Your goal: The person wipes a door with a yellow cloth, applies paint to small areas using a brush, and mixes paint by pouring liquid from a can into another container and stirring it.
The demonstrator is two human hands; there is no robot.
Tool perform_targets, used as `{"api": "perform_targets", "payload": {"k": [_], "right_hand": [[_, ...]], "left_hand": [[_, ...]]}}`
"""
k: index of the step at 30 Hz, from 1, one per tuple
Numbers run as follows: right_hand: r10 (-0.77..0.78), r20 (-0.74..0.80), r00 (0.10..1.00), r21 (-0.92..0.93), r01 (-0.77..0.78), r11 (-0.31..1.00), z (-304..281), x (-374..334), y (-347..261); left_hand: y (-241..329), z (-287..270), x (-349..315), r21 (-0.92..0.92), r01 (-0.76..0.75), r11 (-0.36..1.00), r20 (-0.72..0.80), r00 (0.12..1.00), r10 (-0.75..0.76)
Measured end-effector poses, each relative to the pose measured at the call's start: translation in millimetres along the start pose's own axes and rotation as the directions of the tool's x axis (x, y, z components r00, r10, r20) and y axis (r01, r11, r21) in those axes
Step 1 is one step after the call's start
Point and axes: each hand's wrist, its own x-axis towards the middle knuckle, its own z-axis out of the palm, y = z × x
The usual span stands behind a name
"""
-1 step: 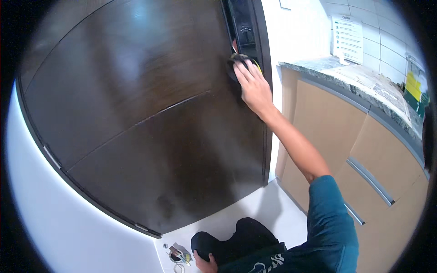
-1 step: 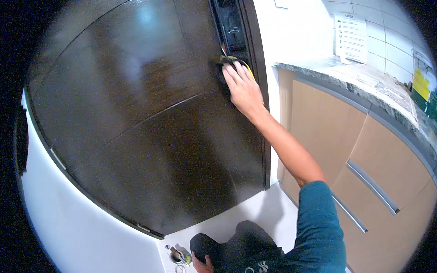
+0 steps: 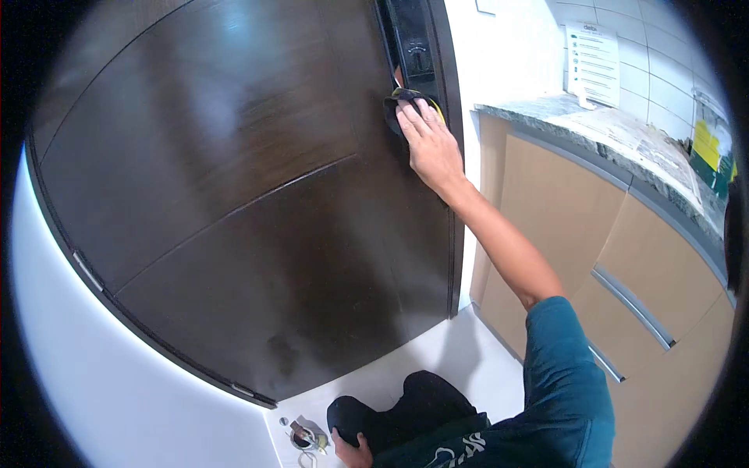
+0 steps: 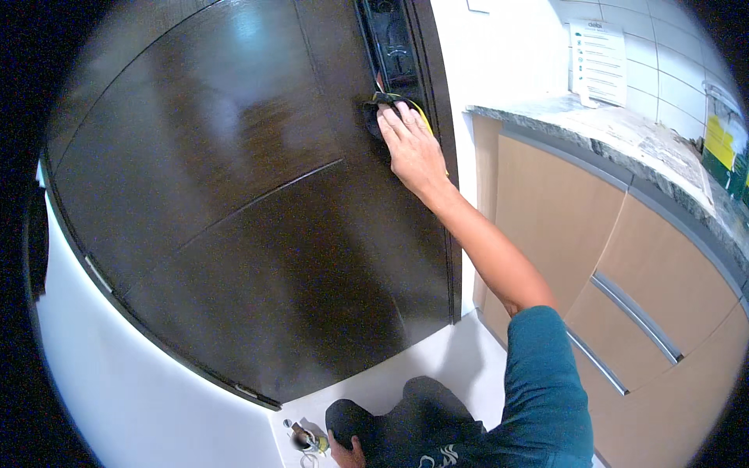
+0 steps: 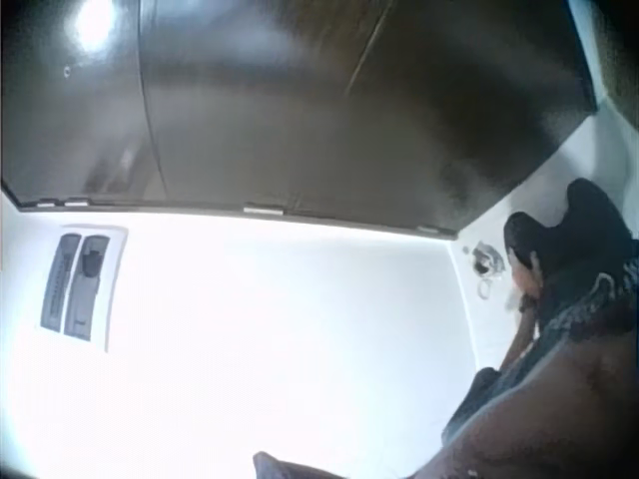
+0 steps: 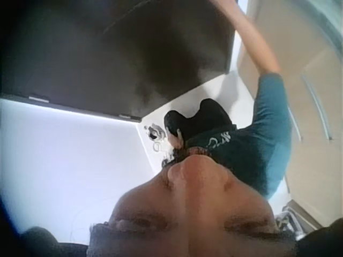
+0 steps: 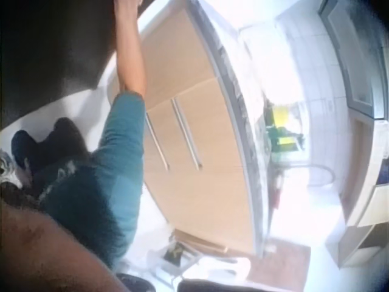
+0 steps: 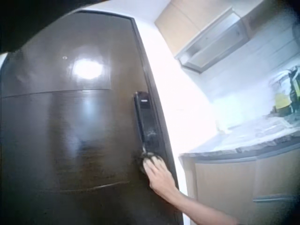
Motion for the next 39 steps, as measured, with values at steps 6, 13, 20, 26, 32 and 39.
{"api": "perform_targets", "payload": {"k": [6,13,20,26,32,39], "right_hand": [[0.062,0.208,0.976,0.124,-0.089,0.988,4,-79,-21],[0.311,-0.001,0.951,0.434,-0.280,0.857,7,-62,14],[0.220,-0.189,0.957,0.308,-0.155,0.939,-1,62,70],[0.260,-0.139,0.956,0.350,-0.198,0.915,-13,49,78],[0.343,-0.295,0.892,0.485,-0.170,0.858,-15,52,55],[0.614,-0.222,0.758,0.602,-0.388,0.698,-2,99,36]], "left_hand": [[-24,20,2,0.024,-0.004,1.000,-0.089,0.996,0.006],[-20,23,5,0.027,-0.046,0.999,-0.056,0.997,0.047],[-3,19,8,0.065,0.019,0.998,0.027,0.999,-0.021],[-1,19,5,0.062,-0.092,0.994,-0.031,0.995,0.094],[-13,26,10,0.032,-0.095,0.995,-0.043,0.994,0.097],[-20,28,13,0.088,-0.104,0.991,-0.034,0.994,0.108]]}}
